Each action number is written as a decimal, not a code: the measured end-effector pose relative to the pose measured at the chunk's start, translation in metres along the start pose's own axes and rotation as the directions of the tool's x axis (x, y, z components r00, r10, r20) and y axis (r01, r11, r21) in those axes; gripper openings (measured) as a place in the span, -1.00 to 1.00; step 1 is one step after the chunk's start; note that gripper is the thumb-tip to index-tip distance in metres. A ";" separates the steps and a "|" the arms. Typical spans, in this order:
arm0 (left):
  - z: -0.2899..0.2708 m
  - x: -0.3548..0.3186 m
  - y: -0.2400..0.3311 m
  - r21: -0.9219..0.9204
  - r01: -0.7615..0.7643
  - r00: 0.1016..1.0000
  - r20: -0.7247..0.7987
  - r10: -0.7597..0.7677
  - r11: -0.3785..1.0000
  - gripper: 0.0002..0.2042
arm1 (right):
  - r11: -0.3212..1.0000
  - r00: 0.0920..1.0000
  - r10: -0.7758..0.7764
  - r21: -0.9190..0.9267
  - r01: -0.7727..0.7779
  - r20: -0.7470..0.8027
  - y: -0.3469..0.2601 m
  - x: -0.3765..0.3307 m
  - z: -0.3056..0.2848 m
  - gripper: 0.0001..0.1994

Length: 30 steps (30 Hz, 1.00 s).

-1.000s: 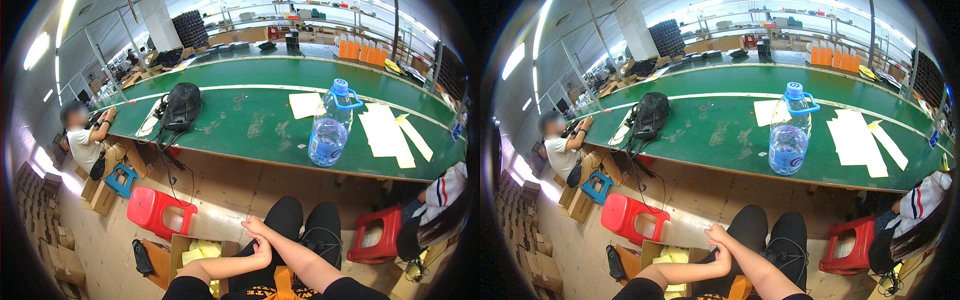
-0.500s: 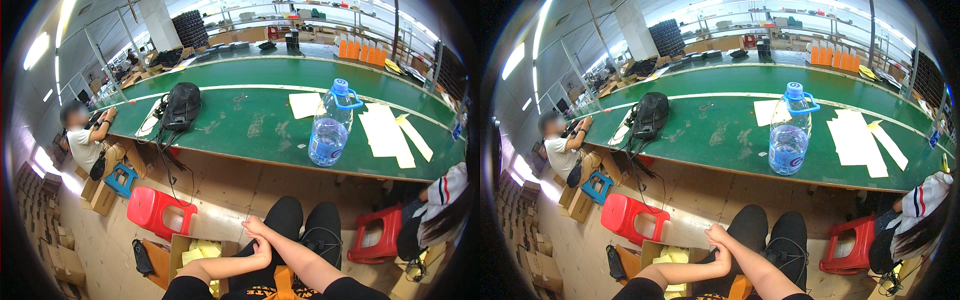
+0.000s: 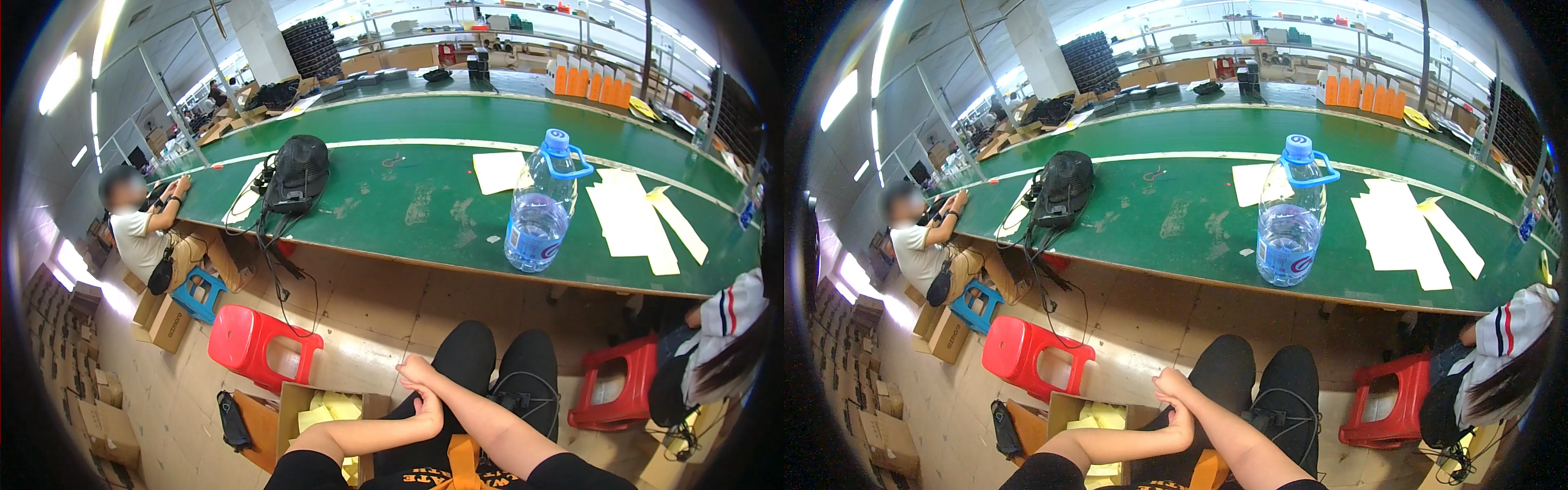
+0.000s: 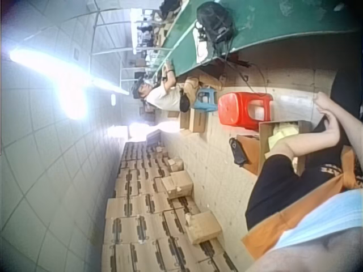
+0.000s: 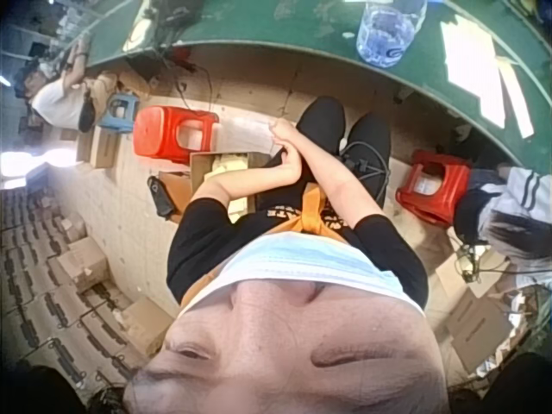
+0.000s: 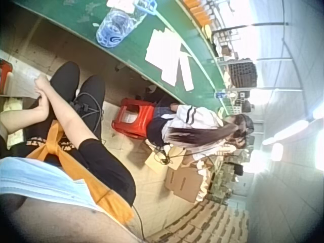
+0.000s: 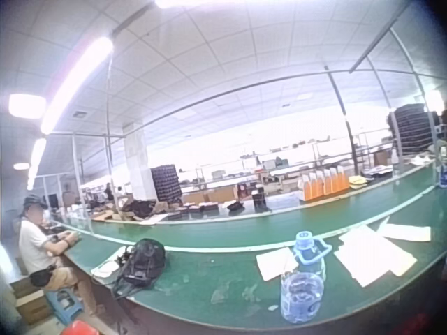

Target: Assemble electronic components by attaching straps or mounts.

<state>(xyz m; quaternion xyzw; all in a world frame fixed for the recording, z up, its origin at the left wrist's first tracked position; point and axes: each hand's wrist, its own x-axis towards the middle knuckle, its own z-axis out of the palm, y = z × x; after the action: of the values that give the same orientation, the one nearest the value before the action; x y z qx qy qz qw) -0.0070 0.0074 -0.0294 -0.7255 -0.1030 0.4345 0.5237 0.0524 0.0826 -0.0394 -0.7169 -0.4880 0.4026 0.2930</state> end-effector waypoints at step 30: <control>0.014 0.022 0.019 0.184 0.818 0.573 -0.186 -0.798 0.544 -0.59 | 0.951 0.994 0.111 -0.291 -0.101 0.017 -0.027 -0.019 -0.017 -0.67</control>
<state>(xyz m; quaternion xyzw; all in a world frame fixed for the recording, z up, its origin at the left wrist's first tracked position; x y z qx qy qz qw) -0.0096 0.0221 -0.0583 -0.5408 -0.3488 0.1243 0.7552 0.0504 0.0743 -0.0037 -0.7704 -0.5072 0.3538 0.1549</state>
